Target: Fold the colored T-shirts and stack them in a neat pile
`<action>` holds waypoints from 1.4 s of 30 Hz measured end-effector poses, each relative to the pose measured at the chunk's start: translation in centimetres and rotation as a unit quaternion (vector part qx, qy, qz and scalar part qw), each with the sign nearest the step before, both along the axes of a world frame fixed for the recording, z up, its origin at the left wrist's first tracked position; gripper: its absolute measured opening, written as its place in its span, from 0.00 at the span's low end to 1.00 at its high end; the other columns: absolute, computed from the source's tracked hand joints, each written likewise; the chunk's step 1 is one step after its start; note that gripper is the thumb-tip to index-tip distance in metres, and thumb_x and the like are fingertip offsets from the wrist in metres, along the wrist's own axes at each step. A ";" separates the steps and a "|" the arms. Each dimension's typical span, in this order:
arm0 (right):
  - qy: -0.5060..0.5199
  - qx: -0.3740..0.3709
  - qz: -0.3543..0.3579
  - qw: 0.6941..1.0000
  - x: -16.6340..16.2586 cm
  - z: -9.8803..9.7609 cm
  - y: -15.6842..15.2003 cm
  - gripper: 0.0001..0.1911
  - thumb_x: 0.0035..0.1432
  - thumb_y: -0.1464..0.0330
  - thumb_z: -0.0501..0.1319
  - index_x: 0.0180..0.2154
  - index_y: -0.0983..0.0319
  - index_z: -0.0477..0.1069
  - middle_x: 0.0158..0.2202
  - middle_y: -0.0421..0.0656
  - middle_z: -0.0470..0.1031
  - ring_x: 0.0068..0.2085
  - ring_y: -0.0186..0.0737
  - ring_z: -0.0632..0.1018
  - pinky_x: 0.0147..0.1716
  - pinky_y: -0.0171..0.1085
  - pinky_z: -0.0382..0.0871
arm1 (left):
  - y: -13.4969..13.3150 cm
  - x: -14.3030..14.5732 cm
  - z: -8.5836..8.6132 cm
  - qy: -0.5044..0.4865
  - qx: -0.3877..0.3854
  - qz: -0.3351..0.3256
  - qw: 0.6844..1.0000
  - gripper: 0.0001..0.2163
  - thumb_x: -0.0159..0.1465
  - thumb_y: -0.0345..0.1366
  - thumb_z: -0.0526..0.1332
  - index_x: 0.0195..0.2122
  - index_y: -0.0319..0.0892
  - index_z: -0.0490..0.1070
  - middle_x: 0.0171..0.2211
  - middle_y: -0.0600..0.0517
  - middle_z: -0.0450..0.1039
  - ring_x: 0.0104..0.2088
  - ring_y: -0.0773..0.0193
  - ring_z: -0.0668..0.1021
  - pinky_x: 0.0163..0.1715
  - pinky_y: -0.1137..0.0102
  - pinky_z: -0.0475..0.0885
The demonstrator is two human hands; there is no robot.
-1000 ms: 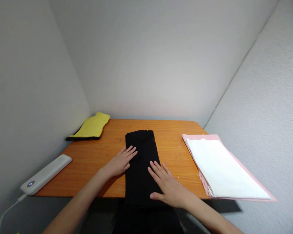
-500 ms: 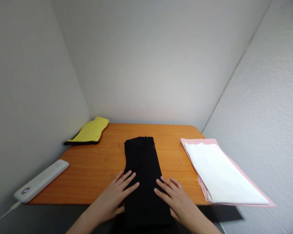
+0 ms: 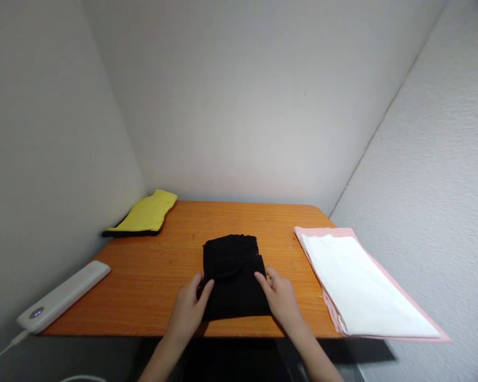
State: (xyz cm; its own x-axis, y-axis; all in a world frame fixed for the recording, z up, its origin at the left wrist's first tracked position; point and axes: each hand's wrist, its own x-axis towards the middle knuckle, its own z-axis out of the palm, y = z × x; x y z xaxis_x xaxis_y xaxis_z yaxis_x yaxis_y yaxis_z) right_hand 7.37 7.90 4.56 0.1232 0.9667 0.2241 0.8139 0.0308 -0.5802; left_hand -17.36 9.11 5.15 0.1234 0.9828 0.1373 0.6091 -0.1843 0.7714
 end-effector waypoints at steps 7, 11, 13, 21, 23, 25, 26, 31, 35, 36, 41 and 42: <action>-0.171 -0.016 -0.077 0.982 -2.2 0.8 1.8 0.14 0.68 0.60 0.51 0.42 0.61 0.69 0.35 0.50 0.76 0.38 0.51 0.77 0.38 0.44 0.67 | 0.9 1.4 0.6 0.147 0.076 0.106 0.981 0.20 0.68 0.47 0.47 0.55 0.40 0.60 0.43 0.41 0.74 0.44 0.47 0.77 0.44 0.54 0.72; -0.161 0.057 -0.008 0.985 -3.7 1.2 1.2 0.21 0.69 0.61 0.48 0.56 0.63 0.65 0.58 0.55 0.67 0.59 0.55 0.66 0.55 0.53 0.60 | 1.2 2.5 1.1 0.185 0.175 0.003 0.967 0.21 0.69 0.43 0.47 0.61 0.45 0.60 0.63 0.44 0.60 0.64 0.47 0.61 0.63 0.50 0.55; -0.159 0.038 0.037 0.986 -4.4 0.7 1.2 0.26 0.69 0.59 0.47 0.62 0.64 0.59 0.65 0.53 0.57 0.66 0.56 0.55 0.61 0.55 0.53 | 1.9 3.1 0.4 0.209 0.172 -0.065 0.960 0.22 0.69 0.43 0.48 0.64 0.48 0.57 0.68 0.48 0.53 0.67 0.48 0.54 0.65 0.48 0.50; -0.180 -0.039 0.051 0.982 -5.1 -1.9 1.5 0.35 0.68 0.53 0.43 0.68 0.67 0.47 0.70 0.49 0.37 0.69 0.57 0.41 0.65 0.56 0.42 | 3.3 3.6 -3.1 0.272 0.150 -0.081 0.947 0.28 0.69 0.45 0.48 0.68 0.40 0.51 0.69 0.43 0.44 0.69 0.47 0.47 0.62 0.47 0.57; -0.180 -0.034 0.046 0.982 -5.1 -2.1 1.6 0.35 0.68 0.52 0.42 0.68 0.66 0.47 0.70 0.49 0.37 0.69 0.56 0.41 0.65 0.55 0.41 | 3.1 3.6 -2.9 0.278 0.152 -0.077 0.945 0.27 0.70 0.44 0.47 0.68 0.38 0.51 0.70 0.43 0.44 0.69 0.48 0.47 0.63 0.48 0.57; -0.179 -0.025 0.041 0.983 -5.1 -2.3 1.5 0.35 0.68 0.52 0.42 0.68 0.65 0.49 0.70 0.48 0.39 0.69 0.55 0.42 0.65 0.54 0.41 | 2.9 3.6 -2.6 0.279 0.147 -0.077 0.946 0.27 0.71 0.44 0.46 0.67 0.37 0.52 0.70 0.43 0.44 0.69 0.49 0.46 0.63 0.49 0.57; -0.180 -0.017 0.041 0.983 -5.1 -2.3 1.4 0.35 0.68 0.52 0.42 0.68 0.65 0.50 0.70 0.48 0.40 0.69 0.55 0.43 0.65 0.54 0.41 | 2.8 3.6 -2.5 0.276 0.141 -0.081 0.947 0.27 0.71 0.45 0.45 0.67 0.37 0.52 0.70 0.43 0.44 0.69 0.49 0.46 0.63 0.50 0.57; -0.189 0.025 -0.033 0.981 -4.4 -1.3 0.8 0.30 0.67 0.55 0.47 0.62 0.69 0.61 0.62 0.57 0.61 0.62 0.57 0.62 0.58 0.51 0.58 | 2.9 3.0 -1.6 0.227 0.139 -0.014 0.964 0.27 0.71 0.46 0.43 0.67 0.36 0.52 0.68 0.41 0.50 0.67 0.54 0.56 0.62 0.57 0.59; -0.217 -0.008 -0.184 0.959 -3.2 0.6 0.8 0.27 0.66 0.52 0.49 0.42 0.70 0.73 0.41 0.61 0.74 0.46 0.60 0.72 0.45 0.52 0.64 | 3.5 2.5 -0.1 0.303 0.111 0.151 0.934 0.31 0.69 0.50 0.43 0.53 0.24 0.67 0.52 0.30 0.69 0.54 0.41 0.71 0.53 0.53 0.66; -0.224 -0.019 -0.197 0.954 -3.0 1.0 0.8 0.28 0.65 0.51 0.51 0.39 0.70 0.74 0.39 0.60 0.73 0.45 0.61 0.72 0.43 0.53 0.64 | 3.7 2.4 0.2 0.330 0.092 0.155 0.926 0.32 0.68 0.52 0.42 0.47 0.24 0.70 0.45 0.30 0.72 0.50 0.40 0.73 0.50 0.53 0.66; -0.190 -0.050 -0.159 0.967 -3.1 1.0 1.2 0.21 0.62 0.56 0.58 0.40 0.69 0.73 0.39 0.57 0.74 0.45 0.58 0.72 0.44 0.50 0.64 | 5.3 2.3 -0.3 0.340 0.004 0.094 0.936 0.33 0.65 0.56 0.40 0.38 0.29 0.72 0.39 0.32 0.74 0.44 0.41 0.75 0.48 0.54 0.67; -0.173 -0.049 -0.145 0.973 -3.1 0.8 1.2 0.17 0.62 0.59 0.59 0.41 0.68 0.72 0.39 0.56 0.74 0.45 0.56 0.73 0.44 0.49 0.65 | 5.6 2.3 -0.6 0.313 -0.015 0.083 0.946 0.32 0.64 0.56 0.41 0.39 0.29 0.71 0.40 0.32 0.74 0.44 0.41 0.75 0.48 0.54 0.67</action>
